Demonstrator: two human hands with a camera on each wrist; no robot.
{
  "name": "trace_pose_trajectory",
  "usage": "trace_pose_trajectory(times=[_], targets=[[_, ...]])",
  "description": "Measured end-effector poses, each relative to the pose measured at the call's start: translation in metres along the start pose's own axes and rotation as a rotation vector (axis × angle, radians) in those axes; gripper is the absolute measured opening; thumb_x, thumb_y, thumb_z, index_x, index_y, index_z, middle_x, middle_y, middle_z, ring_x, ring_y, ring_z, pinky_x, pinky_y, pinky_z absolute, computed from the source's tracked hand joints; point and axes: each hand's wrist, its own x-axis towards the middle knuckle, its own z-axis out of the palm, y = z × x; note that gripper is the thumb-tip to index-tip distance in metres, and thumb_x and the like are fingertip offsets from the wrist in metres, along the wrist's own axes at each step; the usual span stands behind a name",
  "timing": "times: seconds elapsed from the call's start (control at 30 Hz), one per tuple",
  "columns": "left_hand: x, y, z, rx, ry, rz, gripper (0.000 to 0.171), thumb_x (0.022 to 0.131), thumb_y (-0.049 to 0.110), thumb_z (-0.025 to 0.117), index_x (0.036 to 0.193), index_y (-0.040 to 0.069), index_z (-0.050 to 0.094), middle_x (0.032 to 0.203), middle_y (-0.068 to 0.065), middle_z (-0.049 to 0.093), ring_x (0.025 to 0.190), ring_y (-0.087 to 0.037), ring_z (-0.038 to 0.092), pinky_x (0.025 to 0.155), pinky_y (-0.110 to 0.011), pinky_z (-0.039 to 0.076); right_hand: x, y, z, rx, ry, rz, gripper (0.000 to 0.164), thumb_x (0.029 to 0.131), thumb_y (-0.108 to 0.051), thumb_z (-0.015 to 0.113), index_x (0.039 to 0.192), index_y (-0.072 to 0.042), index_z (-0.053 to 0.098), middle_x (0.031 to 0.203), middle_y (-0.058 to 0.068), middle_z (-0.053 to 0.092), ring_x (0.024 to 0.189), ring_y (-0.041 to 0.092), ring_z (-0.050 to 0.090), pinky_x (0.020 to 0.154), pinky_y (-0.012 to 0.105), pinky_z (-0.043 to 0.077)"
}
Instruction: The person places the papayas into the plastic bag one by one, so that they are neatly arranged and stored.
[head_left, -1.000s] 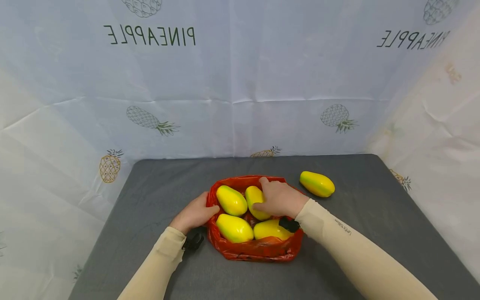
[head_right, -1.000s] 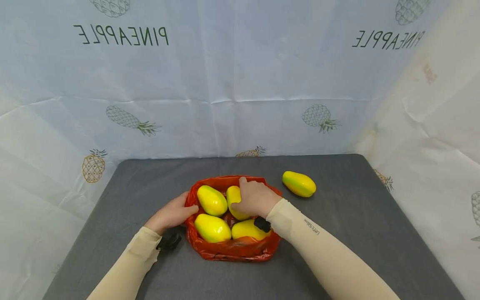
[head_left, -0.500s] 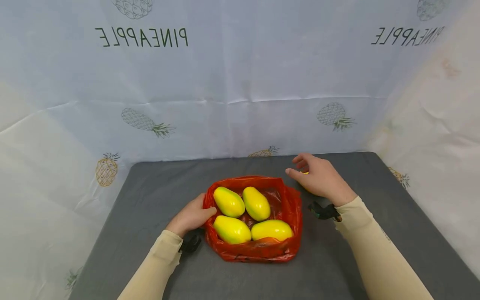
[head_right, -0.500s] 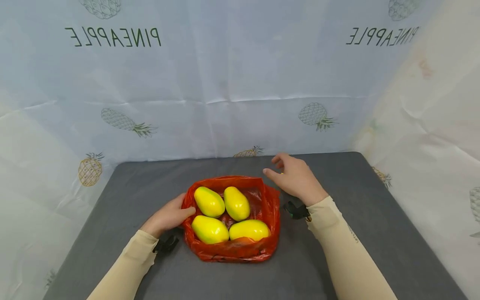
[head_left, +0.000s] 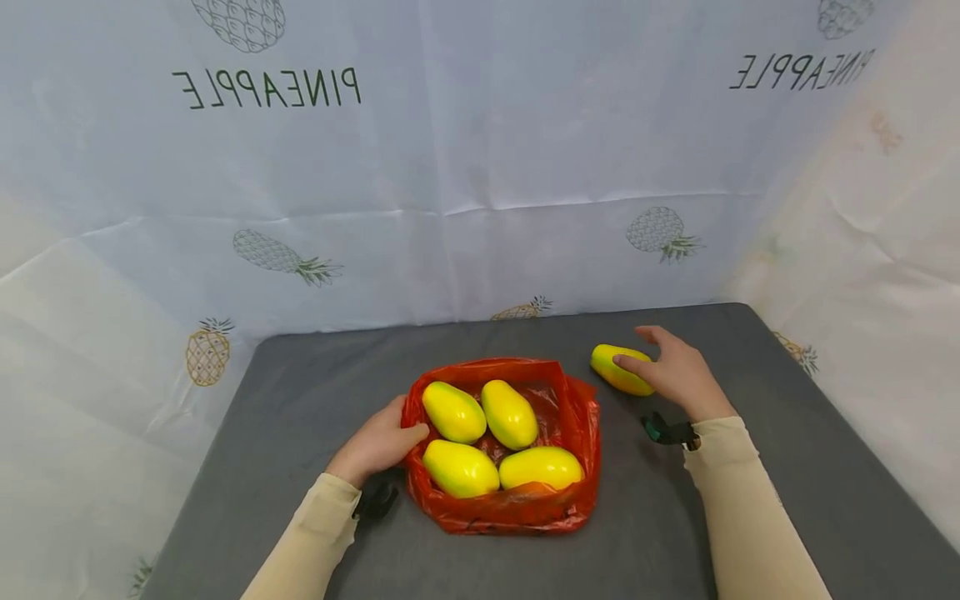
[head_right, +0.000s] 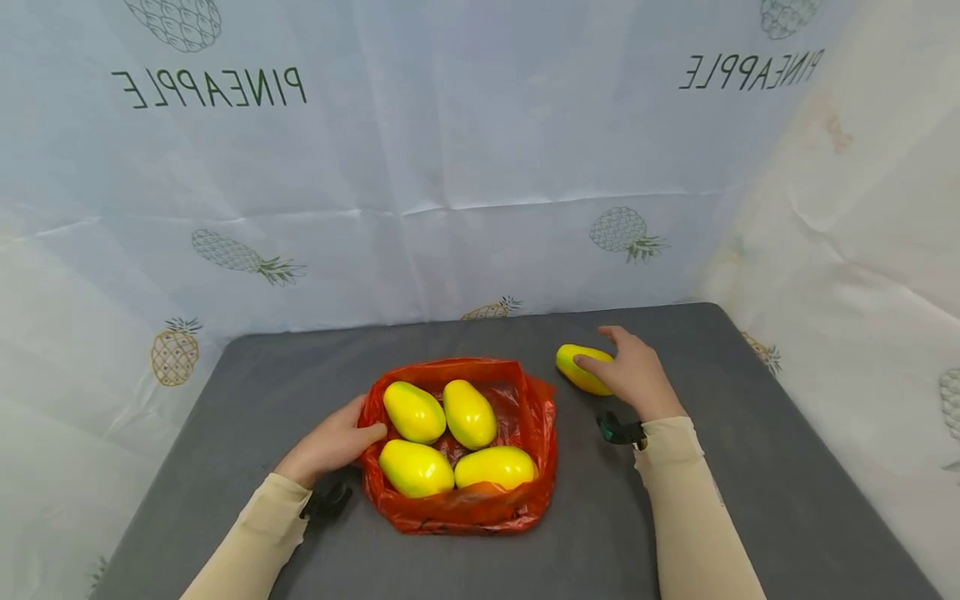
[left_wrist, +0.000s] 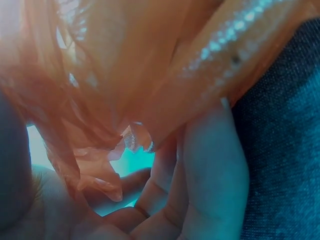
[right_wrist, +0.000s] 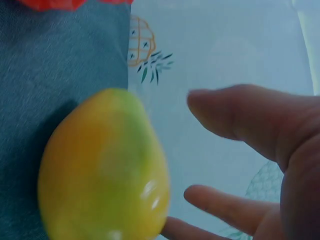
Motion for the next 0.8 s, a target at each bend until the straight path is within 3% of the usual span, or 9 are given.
trace_pose_trajectory(times=[0.4,0.8], targets=[[0.0,-0.002,0.002,-0.002,0.012,0.004,0.056,0.098,0.025,0.07,0.145,-0.001,0.051,0.123,-0.013,0.067,0.097,-0.022,0.065,0.095,-0.047,0.062,0.004,0.012,0.024,-0.059,0.044,-0.091,0.097,0.094,-0.059,0.074,0.163,-0.001,0.04,0.163,0.032,0.045,0.141,0.052,0.048,0.117,0.073,0.041],[0.0,-0.002,0.002,0.01,0.02,0.019,0.055,0.097,0.023,0.07,0.145,0.002,0.053,0.123,-0.011,0.067,0.1,-0.024,0.065,0.098,-0.049,0.061,0.003,0.01,0.025,-0.075,0.047,-0.104,0.092,0.093,-0.053,0.078,0.162,-0.002,0.043,0.16,0.033,0.047,0.139,0.053,0.05,0.116,0.073,0.041]])
